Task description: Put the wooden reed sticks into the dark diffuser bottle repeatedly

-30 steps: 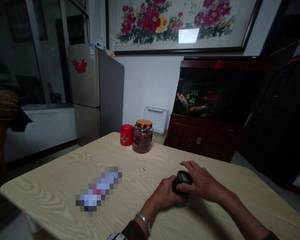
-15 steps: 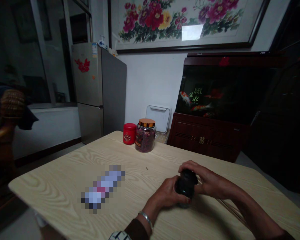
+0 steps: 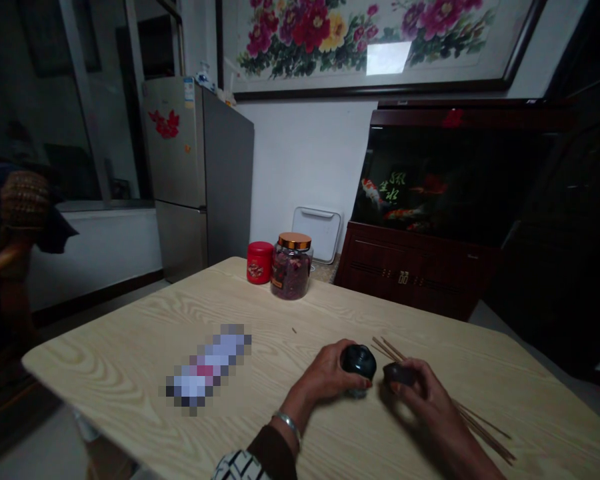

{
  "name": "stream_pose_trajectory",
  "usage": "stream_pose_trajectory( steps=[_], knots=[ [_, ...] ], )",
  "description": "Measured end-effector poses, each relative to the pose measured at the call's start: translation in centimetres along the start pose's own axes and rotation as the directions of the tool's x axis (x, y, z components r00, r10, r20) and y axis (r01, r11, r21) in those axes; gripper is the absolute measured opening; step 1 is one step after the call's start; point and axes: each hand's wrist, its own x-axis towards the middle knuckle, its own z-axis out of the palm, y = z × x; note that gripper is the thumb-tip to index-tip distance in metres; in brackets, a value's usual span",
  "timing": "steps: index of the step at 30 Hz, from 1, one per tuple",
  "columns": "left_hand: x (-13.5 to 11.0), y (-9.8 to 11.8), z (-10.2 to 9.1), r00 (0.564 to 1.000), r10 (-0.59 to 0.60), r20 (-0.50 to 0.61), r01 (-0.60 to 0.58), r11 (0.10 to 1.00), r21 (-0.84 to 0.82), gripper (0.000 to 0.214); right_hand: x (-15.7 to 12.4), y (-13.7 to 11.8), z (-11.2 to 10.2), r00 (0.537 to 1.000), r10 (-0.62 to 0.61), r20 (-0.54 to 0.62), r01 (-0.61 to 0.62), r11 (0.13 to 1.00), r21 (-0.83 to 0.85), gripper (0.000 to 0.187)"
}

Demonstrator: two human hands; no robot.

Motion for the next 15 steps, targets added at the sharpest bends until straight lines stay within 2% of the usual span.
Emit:
stream_pose_trajectory(
  steps=[3, 6, 9, 11, 13, 15],
  knots=[
    [0.1, 0.0, 0.1, 1.0, 0.005, 0.003, -0.005, 1.0, -0.003, 0.065, -1.6, 1.9, 1.2, 0.996, -0.076, 0.049, 0.079, 0.995, -0.062, 0.037],
    [0.2, 0.1, 0.2, 1.0, -0.004, 0.002, 0.004, 1.0, -0.026, 0.064, -3.1, 2.3, 2.1, 0.984, -0.162, 0.073, 0.174, 0.959, -0.225, 0.031],
    [0.3, 0.1, 0.3, 1.0, -0.026, 0.005, 0.026, 0.998, -0.058, 0.066, -4.0, 2.4, 1.9, 0.978, -0.173, 0.116, 0.204, 0.905, -0.374, 0.031],
    [0.4, -0.1, 0.4, 1.0, -0.023, 0.009, 0.023, 0.997, -0.069, 0.066, -3.7, 2.5, 0.9, 0.984, -0.153, 0.091, 0.178, 0.889, -0.422, 0.035],
    [0.4, -0.3, 0.4, 1.0, -0.01, 0.019, 0.012, 0.997, -0.081, 0.064, -2.5, 2.5, -0.9, 0.988, -0.153, 0.017, 0.143, 0.869, -0.473, 0.035],
    [0.4, -0.4, 0.4, 1.0, -0.002, 0.021, 0.004, 0.996, -0.088, 0.061, -0.8, 2.7, -3.2, 0.983, -0.181, -0.045, 0.122, 0.807, -0.578, 0.032]
  ],
)
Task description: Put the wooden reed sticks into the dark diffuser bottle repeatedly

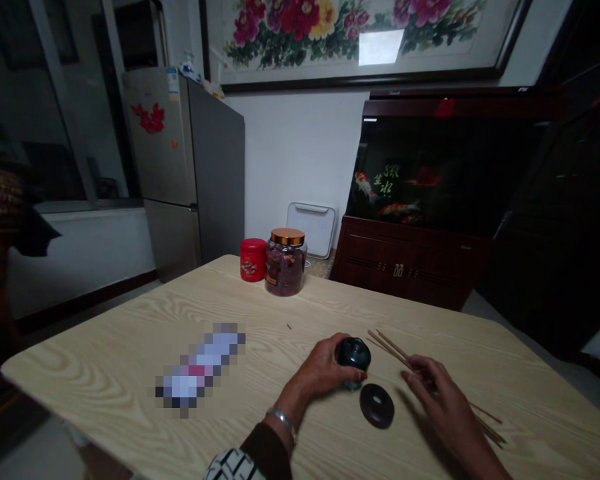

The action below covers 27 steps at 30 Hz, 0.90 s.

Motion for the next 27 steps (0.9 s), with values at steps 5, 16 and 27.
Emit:
stream_pose_trajectory(
  steps=[5, 16, 27],
  knots=[
    [0.0, -0.2, -0.1, 1.0, -0.003, -0.013, 0.003, 1.0, 0.026, 0.063, 2.8, 3.9, -2.2, 1.0, 0.02, -0.023, -0.028, 0.879, -0.476, 0.036],
    [0.1, 0.1, 0.0, 1.0, -0.008, -0.01, 0.009, 0.999, 0.032, 0.062, 2.8, 4.1, -1.9, 0.996, 0.081, 0.047, -0.047, 0.862, -0.505, 0.026],
    [0.0, 0.1, 0.0, 1.0, -0.011, -0.017, 0.012, 0.999, 0.043, 0.063, 3.6, 2.1, -3.2, 0.997, 0.05, -0.057, -0.063, 0.962, -0.267, 0.027]
  ],
)
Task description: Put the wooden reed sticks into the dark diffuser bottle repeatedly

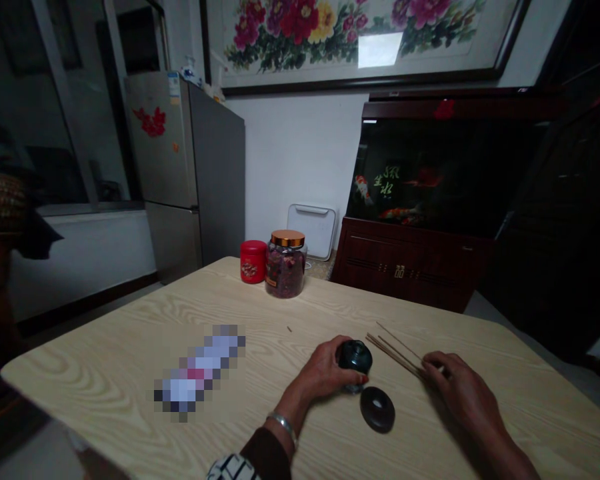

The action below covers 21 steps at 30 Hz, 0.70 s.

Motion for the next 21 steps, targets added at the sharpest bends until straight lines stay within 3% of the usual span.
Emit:
stream_pose_trajectory(
  steps=[2, 4, 7, 9, 10, 12, 15, 21],
  knots=[
    [0.0, -0.1, 0.0, 1.0, -0.004, -0.004, 0.004, 1.0, -0.007, 0.063, 0.9, -0.6, -0.8, 0.998, 0.027, -0.062, -0.017, 0.988, 0.153, 0.028],
    [0.0, -0.1, 0.0, 1.0, -0.003, -0.001, 0.003, 1.0, -0.018, 0.064, 1.9, -2.0, -1.9, 0.988, 0.099, -0.12, -0.046, 0.922, 0.384, 0.031],
    [0.0, -0.1, 0.1, 1.0, 0.004, -0.003, -0.004, 1.0, -0.025, 0.065, 3.6, -5.5, -4.0, 0.963, 0.244, -0.113, -0.078, 0.657, 0.75, 0.037],
    [0.0, 0.0, 0.1, 1.0, -0.003, -0.005, 0.003, 0.999, -0.033, 0.066, 4.5, -8.1, -5.0, 0.966, 0.245, -0.081, -0.05, 0.486, 0.873, 0.037],
    [0.0, 0.0, 0.2, 1.0, -0.009, -0.004, 0.009, 0.999, -0.035, 0.067, 4.8, -9.2, -5.3, 0.972, 0.221, -0.083, -0.025, 0.446, 0.895, 0.036],
    [0.0, 0.2, 0.2, 1.0, -0.024, -0.005, 0.024, 0.999, -0.037, 0.068, 5.3, -11.1, -5.4, 0.982, 0.151, -0.115, 0.035, 0.451, 0.892, 0.033],
    [0.0, 0.4, 0.2, 0.999, -0.044, -0.011, 0.044, 0.998, -0.046, 0.07, 5.6, -12.5, -4.5, 0.983, 0.078, -0.166, 0.1, 0.53, 0.842, 0.033],
    [0.3, 0.5, 0.3, 0.999, -0.028, -0.023, 0.028, 1.0, -0.007, 0.07, 6.0, -12.6, -2.5, 0.992, -0.003, -0.127, 0.105, 0.583, 0.805, 0.033]
  ],
)
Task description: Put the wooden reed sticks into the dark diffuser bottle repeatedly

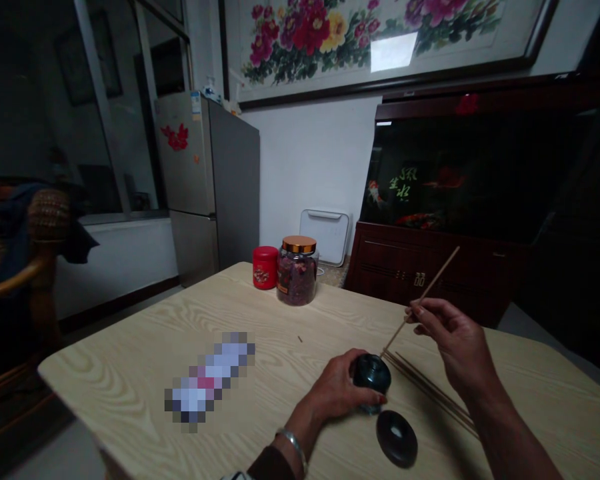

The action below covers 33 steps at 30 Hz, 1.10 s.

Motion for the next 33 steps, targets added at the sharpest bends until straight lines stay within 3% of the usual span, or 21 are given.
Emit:
stream_pose_trajectory(
  steps=[9, 18, 24, 26, 28, 31, 33],
  knots=[
    [0.4, -0.6, 0.1, 1.0, 0.027, -0.006, -0.027, 0.999, 0.037, 0.067, -0.3, 1.1, 0.6, 0.989, 0.032, 0.143, -0.027, 0.999, -0.039, 0.036],
    [0.4, -0.6, 0.0, 0.999, 0.052, 0.006, -0.052, 0.998, 0.044, 0.065, -0.8, 2.1, 1.5, 0.93, 0.155, 0.333, -0.127, 0.986, -0.104, 0.036],
    [0.6, -1.0, 0.1, 1.0, 0.029, 0.0, -0.029, 0.998, 0.047, 0.066, 0.2, 2.8, -0.9, 0.918, 0.157, 0.365, -0.069, 0.968, -0.241, 0.032],
    [0.6, -1.2, 0.2, 1.0, 0.023, -0.002, -0.023, 0.999, 0.043, 0.067, 0.8, 3.7, -2.7, 0.916, 0.134, 0.378, 0.035, 0.912, -0.409, 0.026],
    [0.7, -1.3, 0.2, 1.0, 0.019, -0.005, -0.019, 0.999, 0.035, 0.067, 1.4, 5.2, -4.4, 0.909, 0.159, 0.386, 0.129, 0.771, -0.623, 0.018],
    [0.6, -1.1, 0.1, 1.0, 0.017, 0.004, -0.017, 1.0, 0.023, 0.067, 1.5, 7.9, -6.1, 0.884, 0.326, 0.336, 0.143, 0.496, -0.857, 0.014],
    [0.6, -0.8, 0.1, 1.0, 0.018, 0.014, -0.018, 1.0, 0.02, 0.066, 1.3, 9.4, -6.6, 0.851, 0.427, 0.305, 0.129, 0.393, -0.91, 0.01]
  ],
)
